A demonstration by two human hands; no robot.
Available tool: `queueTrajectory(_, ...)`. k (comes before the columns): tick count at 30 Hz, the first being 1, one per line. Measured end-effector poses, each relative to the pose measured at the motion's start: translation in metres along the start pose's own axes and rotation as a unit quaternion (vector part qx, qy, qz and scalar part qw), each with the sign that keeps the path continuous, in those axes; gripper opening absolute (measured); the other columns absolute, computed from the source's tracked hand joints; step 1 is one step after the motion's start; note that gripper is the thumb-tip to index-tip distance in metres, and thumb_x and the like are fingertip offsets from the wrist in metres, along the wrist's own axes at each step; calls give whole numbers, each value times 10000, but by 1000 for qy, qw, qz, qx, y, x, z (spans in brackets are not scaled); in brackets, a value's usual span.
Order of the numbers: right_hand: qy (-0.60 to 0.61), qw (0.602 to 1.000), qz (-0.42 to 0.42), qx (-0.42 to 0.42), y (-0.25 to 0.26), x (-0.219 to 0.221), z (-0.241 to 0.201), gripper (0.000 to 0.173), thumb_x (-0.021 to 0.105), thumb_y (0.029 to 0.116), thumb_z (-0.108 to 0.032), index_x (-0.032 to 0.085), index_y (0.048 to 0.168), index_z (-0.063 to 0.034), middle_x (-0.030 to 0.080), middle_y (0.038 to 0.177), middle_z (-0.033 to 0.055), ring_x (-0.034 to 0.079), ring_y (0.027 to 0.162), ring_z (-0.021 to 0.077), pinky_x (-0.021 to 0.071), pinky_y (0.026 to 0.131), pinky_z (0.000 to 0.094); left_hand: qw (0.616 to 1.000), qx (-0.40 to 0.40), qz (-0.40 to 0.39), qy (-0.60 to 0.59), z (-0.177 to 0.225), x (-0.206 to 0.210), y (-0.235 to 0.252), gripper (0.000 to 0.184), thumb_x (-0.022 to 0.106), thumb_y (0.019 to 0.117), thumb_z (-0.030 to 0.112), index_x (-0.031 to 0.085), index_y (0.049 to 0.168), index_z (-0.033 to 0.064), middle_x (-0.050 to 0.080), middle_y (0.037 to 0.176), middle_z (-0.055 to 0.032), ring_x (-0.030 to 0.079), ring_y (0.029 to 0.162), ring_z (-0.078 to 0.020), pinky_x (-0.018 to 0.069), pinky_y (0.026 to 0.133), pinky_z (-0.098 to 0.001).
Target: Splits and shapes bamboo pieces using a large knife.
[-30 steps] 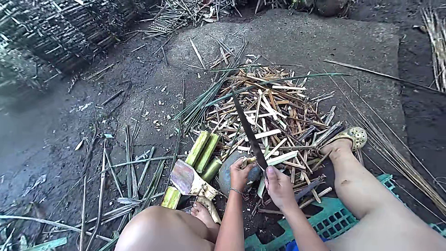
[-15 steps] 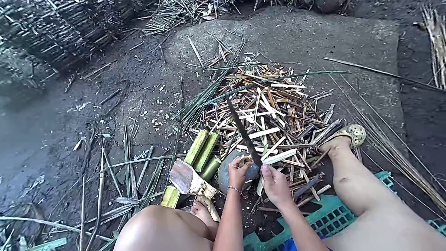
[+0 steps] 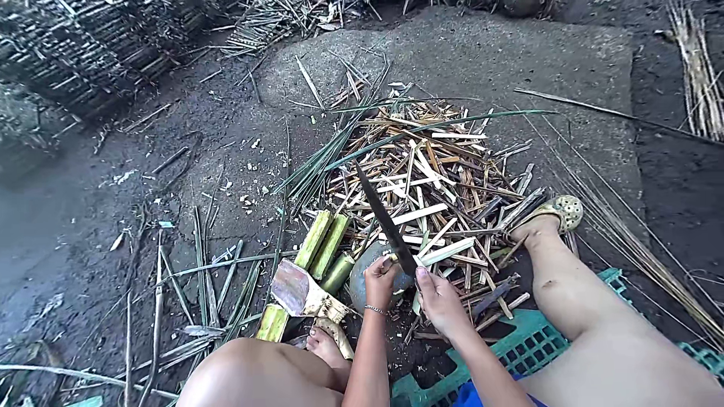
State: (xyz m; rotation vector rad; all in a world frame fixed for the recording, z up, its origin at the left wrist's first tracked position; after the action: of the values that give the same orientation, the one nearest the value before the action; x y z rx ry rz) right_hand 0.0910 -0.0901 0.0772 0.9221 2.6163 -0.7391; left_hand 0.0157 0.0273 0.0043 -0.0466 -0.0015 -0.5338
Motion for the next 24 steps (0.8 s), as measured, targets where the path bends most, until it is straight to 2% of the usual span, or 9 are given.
queueTrajectory(3, -12, 1000, 8, -11, -4, -11, -12, 512, 360, 1099, -442, 687, 1017, -56, 489, 639, -9, 492, 548, 128, 455, 572, 371, 998, 4, -51, 29, 10, -15, 5, 310, 711, 900, 20, 707, 1203, -41, 721, 1193, -124, 681, 987, -56, 536, 906, -244)
queueTrajectory(4, -1, 999, 22, -24, -8, -15, -15, 506, 350, 1092, -449, 673, 990, -73, 473, 619, -31, 482, 522, 102, 453, 541, 339, 999, 1, -48, 19, 11, -22, 5, 349, 687, 917, 32, 677, 1259, -36, 700, 1240, -114, 667, 925, -35, 540, 838, -223)
queueTrajectory(7, 15, 999, 38, -22, -13, -18, -9, 519, 313, 1091, -454, 652, 986, -75, 461, 602, -42, 477, 498, 89, 462, 513, 319, 998, -10, 32, -47, 7, -35, 5, 348, 639, 940, 7, 638, 1279, -72, 696, 1233, -103, 579, 755, 25, 468, 652, -163)
queueTrajectory(10, -11, 998, -8, 60, 4, -6, 24, 574, 325, 1113, -454, 673, 1084, 2, 533, 688, 75, 521, 591, 209, 482, 628, 449, 989, -37, 118, -78, 8, -37, 5, 374, 625, 961, 7, 590, 1322, -82, 687, 1201, -128, 627, 854, -38, 494, 687, -190)
queueTrajectory(15, -4, 999, 27, 38, -8, -19, 14, 555, 333, 1102, -474, 675, 1039, -42, 501, 646, 19, 507, 553, 159, 476, 576, 403, 977, -5, 180, -113, 18, -43, 4, 442, 639, 901, -20, 548, 1327, -89, 651, 1117, -96, 615, 828, -57, 514, 679, -196)
queueTrajectory(17, -21, 999, 23, 41, -11, -8, 19, 559, 337, 1102, -459, 681, 1038, -23, 547, 682, 73, 553, 609, 217, 491, 621, 463, 981, 18, 157, -117, 18, -41, 3, 536, 652, 842, 14, 515, 1350, -92, 629, 1135, -95, 582, 750, -40, 490, 613, -187)
queueTrajectory(20, -85, 986, -70, 122, 9, 26, 56, 649, 302, 1107, -494, 689, 1150, 25, 688, 1015, 257, 669, 994, 408, 495, 904, 630, 997, 42, 6, -65, 22, -27, 9, 758, 743, 771, 157, 446, 1423, -90, 576, 1315, -142, 535, 701, -7, 464, 603, -186)
queueTrajectory(22, -110, 978, -102, 142, 22, 38, 72, 681, 268, 1105, -518, 686, 1171, 17, 688, 1124, 261, 656, 1105, 414, 476, 960, 630, 996, 43, -76, -3, 29, -19, 11, 856, 808, 755, 189, 428, 1483, -51, 510, 1454, -186, 495, 657, 7, 431, 568, -196)
queueTrajectory(24, -119, 977, -99, 146, 20, 35, 71, 671, 279, 1098, -536, 685, 1175, -7, 692, 1114, 243, 660, 1093, 401, 483, 945, 623, 996, 41, -72, 24, 37, -17, 11, 892, 809, 770, 122, 365, 1523, -55, 574, 1356, -188, 519, 697, -33, 446, 591, -215)
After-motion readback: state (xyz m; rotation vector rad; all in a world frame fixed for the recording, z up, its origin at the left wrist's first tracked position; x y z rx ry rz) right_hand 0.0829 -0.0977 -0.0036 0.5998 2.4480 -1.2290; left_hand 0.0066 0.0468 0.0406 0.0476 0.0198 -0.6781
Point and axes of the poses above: each hand's wrist, its own y-axis towards the middle knuckle, its own x-axis out of the palm, z = x × y, the point moved 4 cm from there along y, towards the middle knuckle
